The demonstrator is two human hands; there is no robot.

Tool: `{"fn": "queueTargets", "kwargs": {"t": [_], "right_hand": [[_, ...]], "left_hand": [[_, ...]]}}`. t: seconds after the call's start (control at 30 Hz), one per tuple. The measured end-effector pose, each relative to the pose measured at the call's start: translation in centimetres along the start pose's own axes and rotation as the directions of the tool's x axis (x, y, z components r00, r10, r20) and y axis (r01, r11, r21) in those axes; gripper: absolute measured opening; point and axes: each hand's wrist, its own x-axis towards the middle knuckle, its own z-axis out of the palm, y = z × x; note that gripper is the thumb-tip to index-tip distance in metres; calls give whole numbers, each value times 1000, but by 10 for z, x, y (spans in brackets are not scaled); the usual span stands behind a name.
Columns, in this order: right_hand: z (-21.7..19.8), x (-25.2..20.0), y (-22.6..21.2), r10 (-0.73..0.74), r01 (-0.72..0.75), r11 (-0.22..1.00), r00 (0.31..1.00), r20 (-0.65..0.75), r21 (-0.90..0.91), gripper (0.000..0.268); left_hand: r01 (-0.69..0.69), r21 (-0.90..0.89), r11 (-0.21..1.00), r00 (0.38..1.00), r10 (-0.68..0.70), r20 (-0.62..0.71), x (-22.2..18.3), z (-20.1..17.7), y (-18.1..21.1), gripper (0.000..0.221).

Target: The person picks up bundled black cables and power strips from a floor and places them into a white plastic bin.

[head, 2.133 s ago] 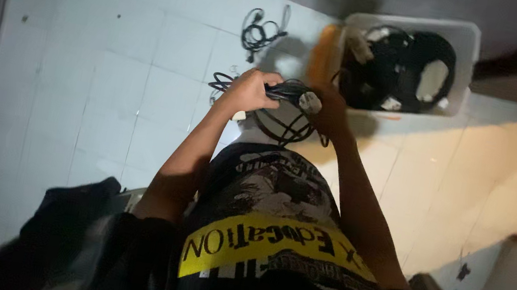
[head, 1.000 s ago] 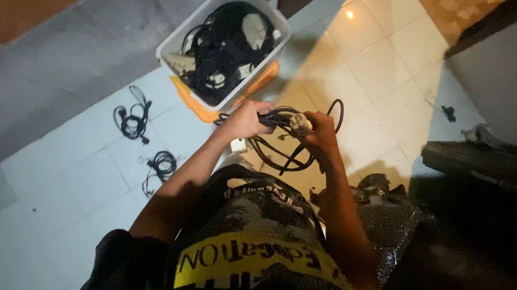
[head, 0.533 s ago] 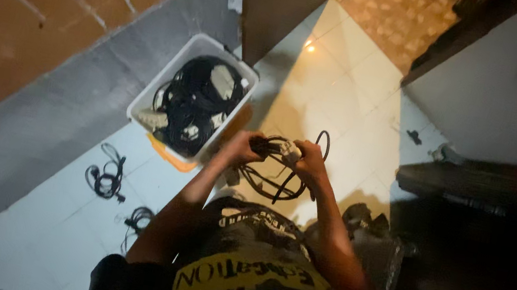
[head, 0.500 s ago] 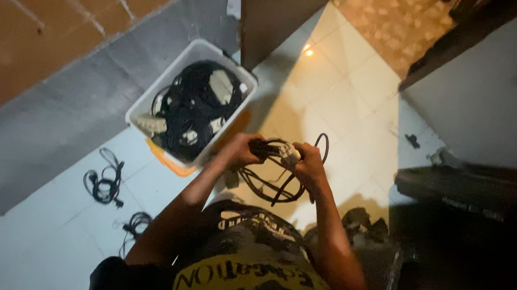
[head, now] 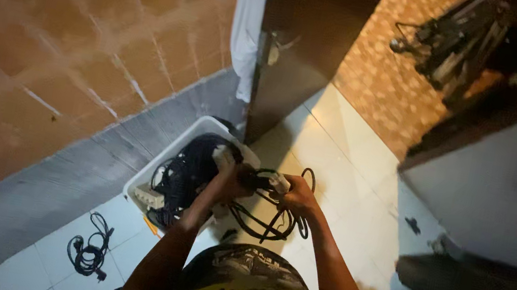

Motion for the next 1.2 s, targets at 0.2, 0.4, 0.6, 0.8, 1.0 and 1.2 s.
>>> {"fn": "queueTargets", "kwargs": {"t": [0.2, 0.4, 0.6, 0.8, 1.0, 1.2], "right_hand": [[3, 84, -28, 13, -13, 1000, 990, 143, 5, 42], [6, 171, -37, -216, 293, 930, 924, 314, -221, 31], [31, 244, -44, -432, 379, 902, 762, 483, 208, 33], [37, 274, -83, -402, 372, 911, 701, 589, 180, 38], [52, 304, -103, -415, 428, 891, 639, 647, 150, 33], [96, 338, -70, -244, 355, 934, 717, 653, -41, 36]], "left_hand": [[-127, -14, 992, 941, 116, -318, 3, -46, -11, 48], [46, 24, 999, 879, -29, -476, 1, -92, -15, 65], [73, 165, 984, 720, 62, -691, -11, -121, 19, 74], [358, 48, 932, 583, -183, -792, -15, -130, 56, 70], [334, 59, 941, 448, -103, -888, -21, -141, 62, 65], [327, -43, 944, 398, -179, -900, -26, -145, 3, 66]]}}
